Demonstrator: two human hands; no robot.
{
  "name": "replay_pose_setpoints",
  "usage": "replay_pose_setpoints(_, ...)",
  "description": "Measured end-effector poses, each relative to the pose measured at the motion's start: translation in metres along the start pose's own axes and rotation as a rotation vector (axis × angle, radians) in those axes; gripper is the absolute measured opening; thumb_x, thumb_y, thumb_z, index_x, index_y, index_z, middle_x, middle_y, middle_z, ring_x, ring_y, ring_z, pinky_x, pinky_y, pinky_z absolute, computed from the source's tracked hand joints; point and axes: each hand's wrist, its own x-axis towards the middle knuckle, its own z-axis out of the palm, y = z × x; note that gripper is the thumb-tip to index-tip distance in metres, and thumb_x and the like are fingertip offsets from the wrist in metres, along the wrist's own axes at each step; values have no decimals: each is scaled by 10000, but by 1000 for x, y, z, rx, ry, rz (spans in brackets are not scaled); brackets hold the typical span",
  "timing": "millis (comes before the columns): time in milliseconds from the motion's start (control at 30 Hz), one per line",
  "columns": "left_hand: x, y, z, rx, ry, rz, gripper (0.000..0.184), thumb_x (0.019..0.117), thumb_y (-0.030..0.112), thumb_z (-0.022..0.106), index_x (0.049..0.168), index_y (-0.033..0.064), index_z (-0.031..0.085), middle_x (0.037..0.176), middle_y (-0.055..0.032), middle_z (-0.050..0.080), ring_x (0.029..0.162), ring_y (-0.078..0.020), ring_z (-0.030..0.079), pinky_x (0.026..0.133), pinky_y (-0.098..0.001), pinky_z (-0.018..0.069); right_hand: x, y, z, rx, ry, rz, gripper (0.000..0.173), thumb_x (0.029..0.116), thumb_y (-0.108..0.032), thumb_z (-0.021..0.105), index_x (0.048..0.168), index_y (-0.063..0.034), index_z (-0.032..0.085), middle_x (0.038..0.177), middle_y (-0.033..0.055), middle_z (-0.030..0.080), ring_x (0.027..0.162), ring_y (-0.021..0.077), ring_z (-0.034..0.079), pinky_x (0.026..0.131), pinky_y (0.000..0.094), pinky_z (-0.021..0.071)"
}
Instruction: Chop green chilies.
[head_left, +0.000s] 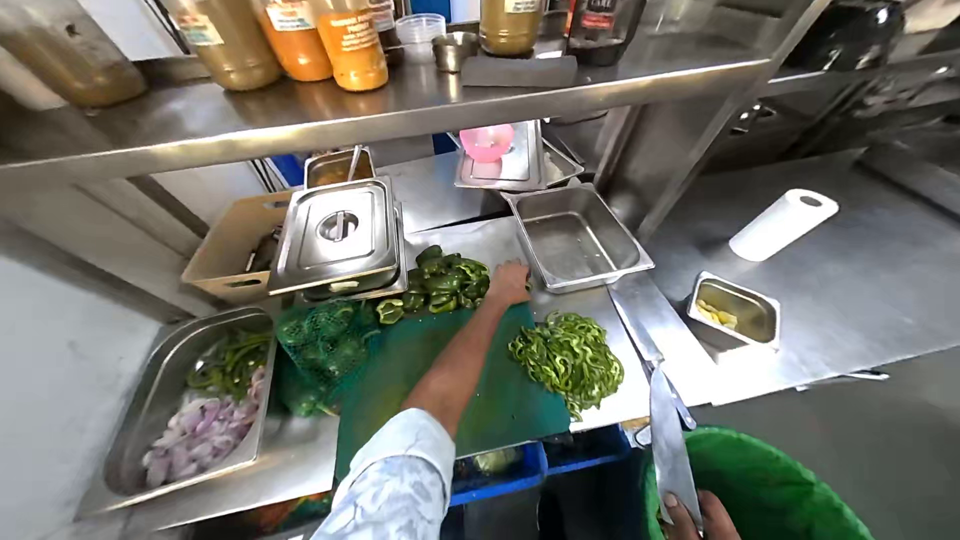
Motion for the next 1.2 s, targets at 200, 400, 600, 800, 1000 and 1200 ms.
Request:
replay_pose_setpoints(200, -148, -8, -36, -766, 574, -13, 464, 856, 317, 845, 1219, 88, 669, 1189, -79, 702, 1062, -202, 692, 929, -439, 606, -6, -46, 35, -234, -235, -67, 431, 1035, -305, 605, 1391, -69, 555, 896, 128, 727, 745, 284, 725, 699, 537, 622)
replay_pose_setpoints(400, -284, -37, 22, -1227, 743, -143, 411, 830, 115, 828, 1166, 19, 612, 1191, -113, 659, 1070, -226, 654, 906, -397, 594, 10, -110, 125, -614, -722, -110, 417, 1062, -283, 496, 1464, -176, 473, 1090, 197, 712, 1012, 415, 708, 852, 615, 569)
replay_pose_setpoints(600, -305, -7, 96, -786, 563, -94, 441, 765, 231, 897, 1099, 60, 666, 1249, -100, 662, 1172, -205, 644, 983, -391, 580, 51, -117, 102, -684, -472, -24, 423, 1079, -282, 469, 1474, -131, 454, 1094, 193, 717, 1029, 387, 717, 887, 569, 577)
replay_pose_setpoints(800, -316, -19, 79, -506, 389, -61, 439, 802, 340, 872, 1181, 175, 723, 1288, -14, 649, 1201, -131, 627, 1008, -367, 573, 41, -128, 103, -769, -534, -102, 374, 1080, -316, 470, 1426, -173, 475, 1043, 150, 717, 1004, 355, 719, 859, 544, 577)
replay_pose_setpoints(1000, -285, -4, 71, -555, 290, 81, 326, 781, 243, 885, 1031, 95, 737, 1146, -49, 695, 1062, -150, 676, 945, -369, 594, 41, -135, 109, -906, -531, -91, 382, 1079, -258, 450, 1448, -161, 456, 1103, 181, 715, 1040, 391, 714, 861, 565, 575)
replay_pose_setpoints(1200, -257, -1, 42, -287, 14, 227, 283, 820, 345, 848, 938, 110, 743, 1078, -42, 697, 1111, -217, 634, 1009, -427, 531, 54, -127, 108, -927, -618, -67, 372, 1080, -214, 443, 1448, -156, 438, 1147, 206, 697, 1075, 414, 700, 877, 597, 564)
